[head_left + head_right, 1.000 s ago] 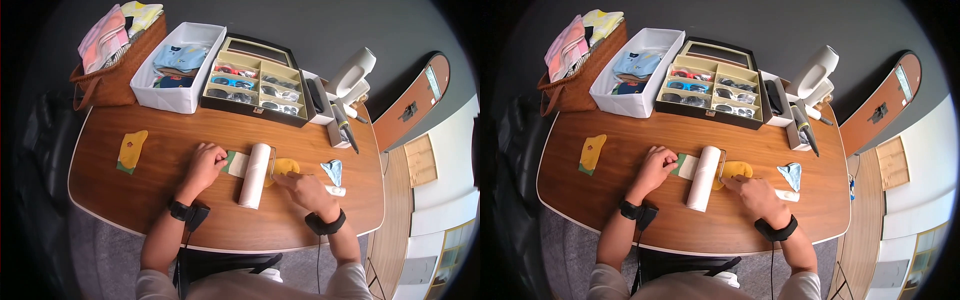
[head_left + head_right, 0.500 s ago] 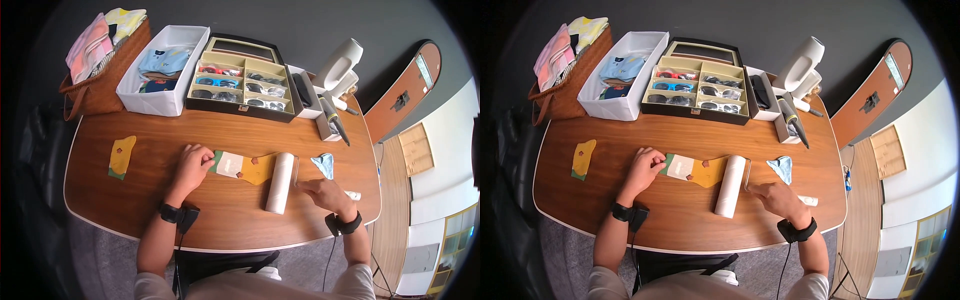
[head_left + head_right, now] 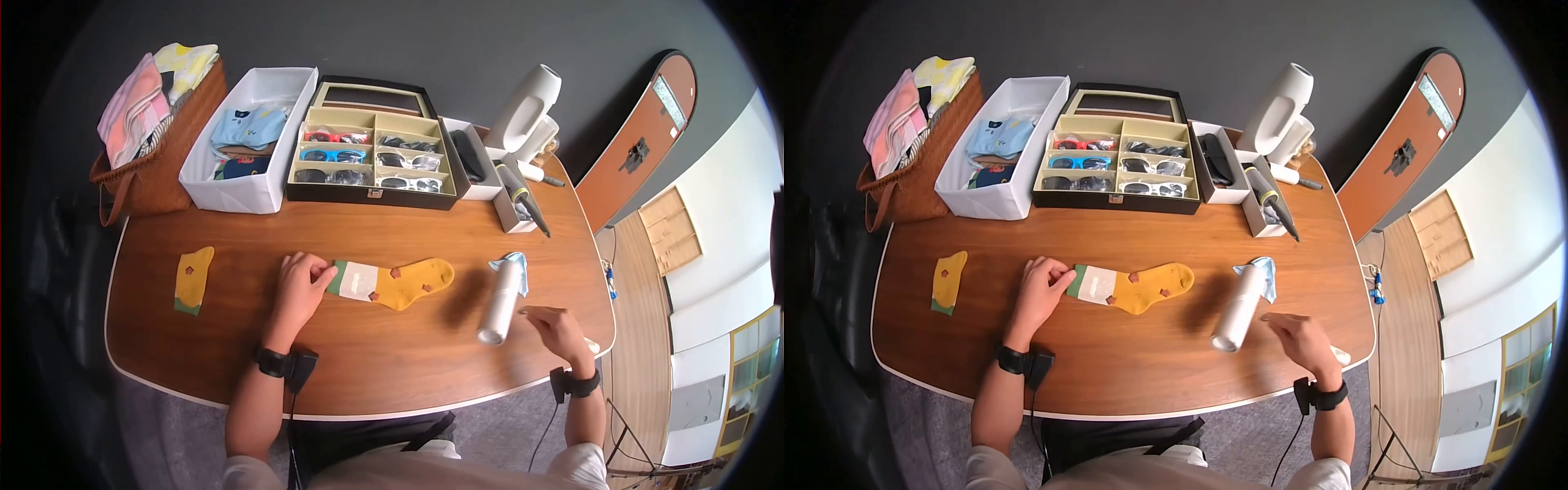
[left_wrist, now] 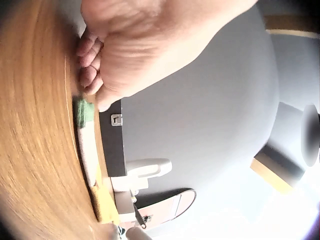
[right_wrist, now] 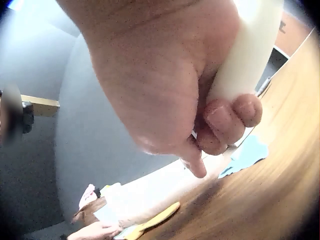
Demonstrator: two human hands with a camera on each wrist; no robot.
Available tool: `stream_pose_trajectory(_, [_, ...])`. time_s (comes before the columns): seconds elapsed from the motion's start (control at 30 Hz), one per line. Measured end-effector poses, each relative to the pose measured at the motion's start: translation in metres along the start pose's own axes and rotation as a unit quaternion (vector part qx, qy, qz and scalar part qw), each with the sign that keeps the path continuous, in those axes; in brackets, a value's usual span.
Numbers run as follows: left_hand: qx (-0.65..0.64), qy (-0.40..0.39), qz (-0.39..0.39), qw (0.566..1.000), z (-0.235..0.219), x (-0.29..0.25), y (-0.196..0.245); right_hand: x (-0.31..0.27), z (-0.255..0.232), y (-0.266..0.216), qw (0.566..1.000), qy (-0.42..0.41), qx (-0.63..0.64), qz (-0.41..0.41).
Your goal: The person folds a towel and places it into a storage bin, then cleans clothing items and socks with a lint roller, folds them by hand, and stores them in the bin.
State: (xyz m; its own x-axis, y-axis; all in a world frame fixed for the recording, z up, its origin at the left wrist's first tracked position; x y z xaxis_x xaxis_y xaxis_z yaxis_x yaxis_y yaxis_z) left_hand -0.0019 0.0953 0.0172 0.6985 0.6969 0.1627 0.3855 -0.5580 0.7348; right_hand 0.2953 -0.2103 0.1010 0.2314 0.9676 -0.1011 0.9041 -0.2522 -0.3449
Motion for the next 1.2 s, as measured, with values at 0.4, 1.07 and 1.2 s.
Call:
stream_pose_trajectory(0.4, [0.102,0.034,-0.017,0.994,0.02,-0.012,0.007,-0.078,-0.016,0.164,0.939,0.188,0.001,0.289])
stream_pose_trajectory(1.07, [-0.378,0.186,-0.011,0.907,-0.046,-0.005,-0.02,-0.033,-0.015,0.132,0.937,0.158,-0.165,0.263])
stream_pose_trajectory(1.2, [-0.448,0.076,0.067,0.888,-0.015,-0.002,0.025,0.001,-0.04,0.05,0.947,0.263,-0.081,0.166])
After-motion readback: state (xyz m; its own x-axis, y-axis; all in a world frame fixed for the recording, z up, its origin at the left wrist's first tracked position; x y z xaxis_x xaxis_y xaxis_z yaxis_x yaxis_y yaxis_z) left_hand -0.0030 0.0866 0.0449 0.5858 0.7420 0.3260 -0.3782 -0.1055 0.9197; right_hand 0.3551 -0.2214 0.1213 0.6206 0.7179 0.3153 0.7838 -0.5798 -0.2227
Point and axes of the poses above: each hand's wrist, its own x-axis towards the middle knuckle, its own z-axis out of the palm, y = z × x, the point moved 9 cm from there along x, towards the middle knuckle, and after that the axes turned 13 degrees about -y, right-handed, at the moved point
